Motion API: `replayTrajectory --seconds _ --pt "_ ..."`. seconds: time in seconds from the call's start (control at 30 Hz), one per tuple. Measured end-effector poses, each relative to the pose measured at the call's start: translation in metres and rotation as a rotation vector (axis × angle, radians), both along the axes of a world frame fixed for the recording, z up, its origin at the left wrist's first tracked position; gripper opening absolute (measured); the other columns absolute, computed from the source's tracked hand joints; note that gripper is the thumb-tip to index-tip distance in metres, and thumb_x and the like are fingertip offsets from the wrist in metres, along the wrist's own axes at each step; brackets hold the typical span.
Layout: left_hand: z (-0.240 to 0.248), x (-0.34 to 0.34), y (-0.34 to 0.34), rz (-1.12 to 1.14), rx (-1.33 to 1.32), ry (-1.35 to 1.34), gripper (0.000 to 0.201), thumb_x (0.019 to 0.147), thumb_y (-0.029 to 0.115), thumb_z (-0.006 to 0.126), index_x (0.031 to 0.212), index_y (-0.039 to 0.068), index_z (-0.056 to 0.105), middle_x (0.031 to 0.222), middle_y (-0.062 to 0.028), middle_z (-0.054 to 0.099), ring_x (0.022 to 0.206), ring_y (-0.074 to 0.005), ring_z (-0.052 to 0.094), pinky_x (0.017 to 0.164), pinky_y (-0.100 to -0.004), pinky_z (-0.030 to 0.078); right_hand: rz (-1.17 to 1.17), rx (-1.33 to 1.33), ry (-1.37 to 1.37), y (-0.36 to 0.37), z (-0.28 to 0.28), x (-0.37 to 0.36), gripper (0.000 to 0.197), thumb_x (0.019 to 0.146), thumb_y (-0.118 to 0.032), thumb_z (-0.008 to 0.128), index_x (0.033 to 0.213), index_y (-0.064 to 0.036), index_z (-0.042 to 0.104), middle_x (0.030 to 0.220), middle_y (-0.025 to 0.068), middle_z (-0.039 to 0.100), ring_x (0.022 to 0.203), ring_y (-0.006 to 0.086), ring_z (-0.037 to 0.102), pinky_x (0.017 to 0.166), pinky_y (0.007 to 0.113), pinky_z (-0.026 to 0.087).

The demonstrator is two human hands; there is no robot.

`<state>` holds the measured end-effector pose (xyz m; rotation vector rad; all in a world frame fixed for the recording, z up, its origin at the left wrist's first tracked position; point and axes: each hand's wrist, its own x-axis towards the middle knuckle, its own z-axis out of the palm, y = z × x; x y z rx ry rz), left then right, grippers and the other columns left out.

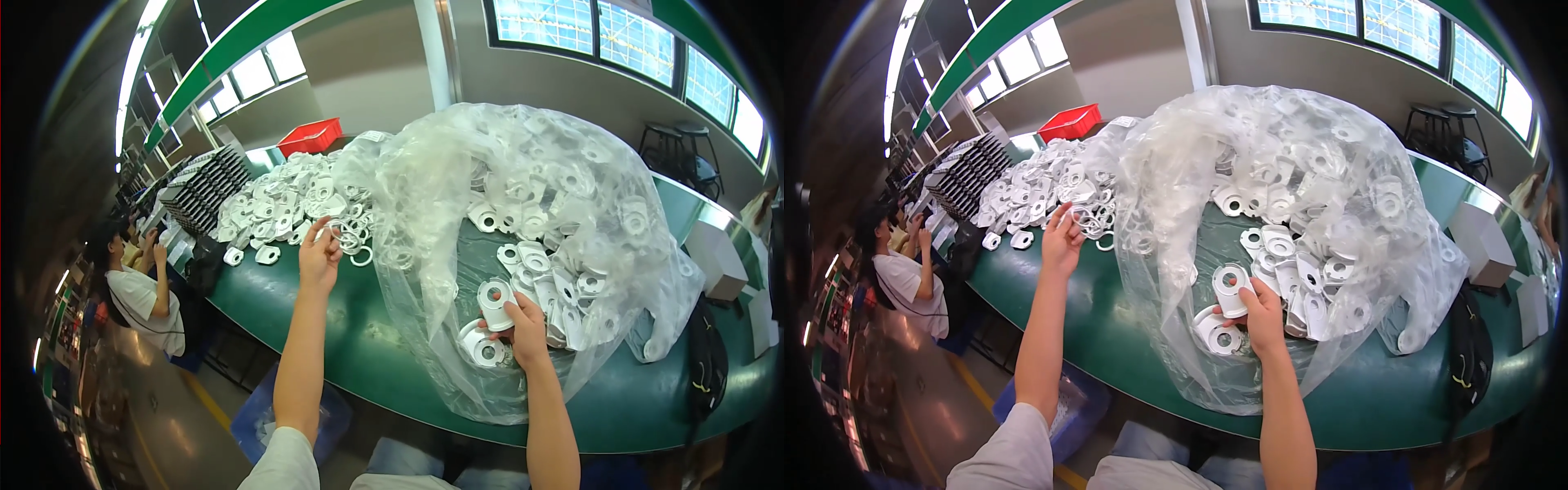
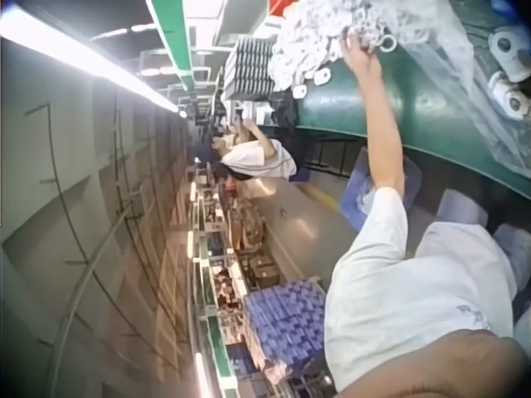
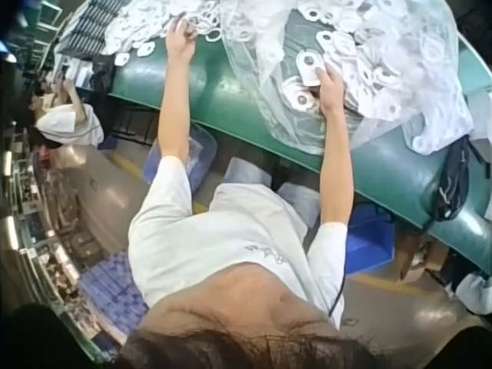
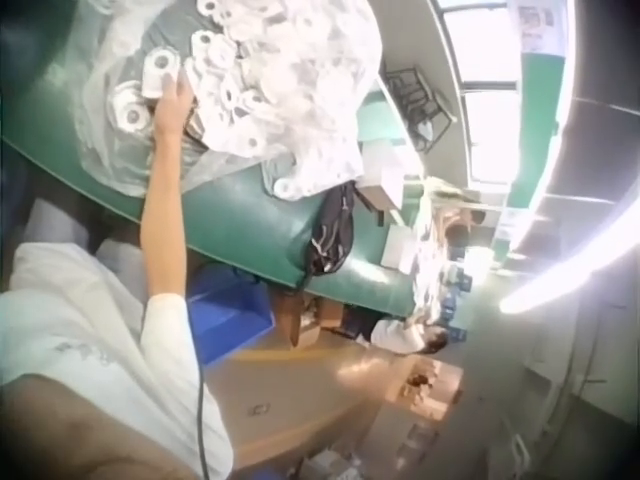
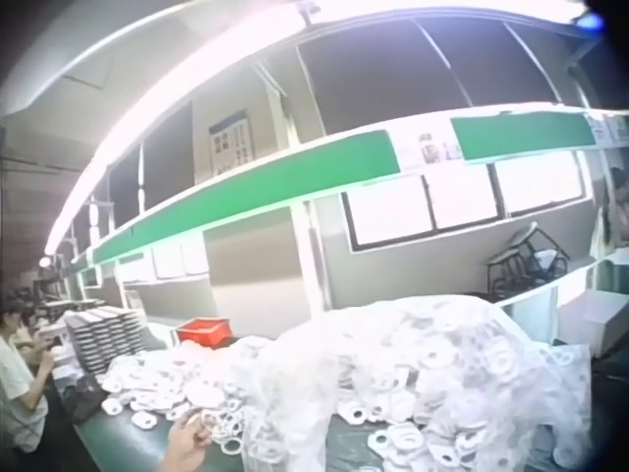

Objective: Assemble small white plastic components at a factory workbench.

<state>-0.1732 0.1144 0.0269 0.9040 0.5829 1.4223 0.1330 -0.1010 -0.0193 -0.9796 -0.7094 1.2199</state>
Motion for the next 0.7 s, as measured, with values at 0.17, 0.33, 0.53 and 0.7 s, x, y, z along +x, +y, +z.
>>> replayTrajectory --seconds 0.17,0.33,0.53,0.7 --pt "0.001 0.026 -0.024 0.134 0.293 0.502 0.016 0.092 0.001 0.049 0.092 0.002 0.066 0.084 -0.0039 0.063 0.055 -0.0063 0.052 0.043 -0.0175 0.033 -0.003 0.012 -0.005 0.002 -0.002 0.002 0.03 0.091 -0.01 0.041 0.116 0.0034 0.05 0.093 0.0174 0.064 0.073 0.0243 0.068 0.049 0.026 0.051" --pt "-0.019 0.025 -0.019 0.263 0.537 0.589 0.018 0.09 -0.003 0.048 0.091 0.003 0.065 0.085 -0.0042 0.062 0.058 -0.0084 0.055 0.044 -0.0187 0.037 0.0 0.006 -0.007 0.004 0.0 -0.002 0.028 0.091 -0.01 0.041 0.114 0.0033 0.05 0.093 0.017 0.064 0.072 0.0238 0.067 0.05 0.026 0.051" --pt "-0.024 0.028 -0.024 0.259 0.663 0.671 0.019 0.09 -0.004 0.044 0.092 0.0 0.063 0.087 -0.0086 0.06 0.064 -0.016 0.063 0.049 -0.0219 0.05 -0.025 -0.012 -0.02 -0.001 -0.001 -0.001 0.027 0.092 -0.012 0.042 0.114 0.0012 0.051 0.093 0.0168 0.065 0.071 0.0239 0.067 0.049 0.026 0.05" --pt "-0.033 -0.017 0.003 0.559 0.392 0.591 0.014 0.091 -0.002 0.047 0.092 -0.006 0.06 0.091 -0.0099 0.058 0.07 -0.0198 0.066 0.052 -0.0258 0.055 -0.008 0.003 -0.009 -0.001 0.0 -0.002 0.027 0.092 -0.013 0.042 0.113 0.001 0.052 0.092 0.0167 0.064 0.07 0.0241 0.067 0.048 0.026 0.05"
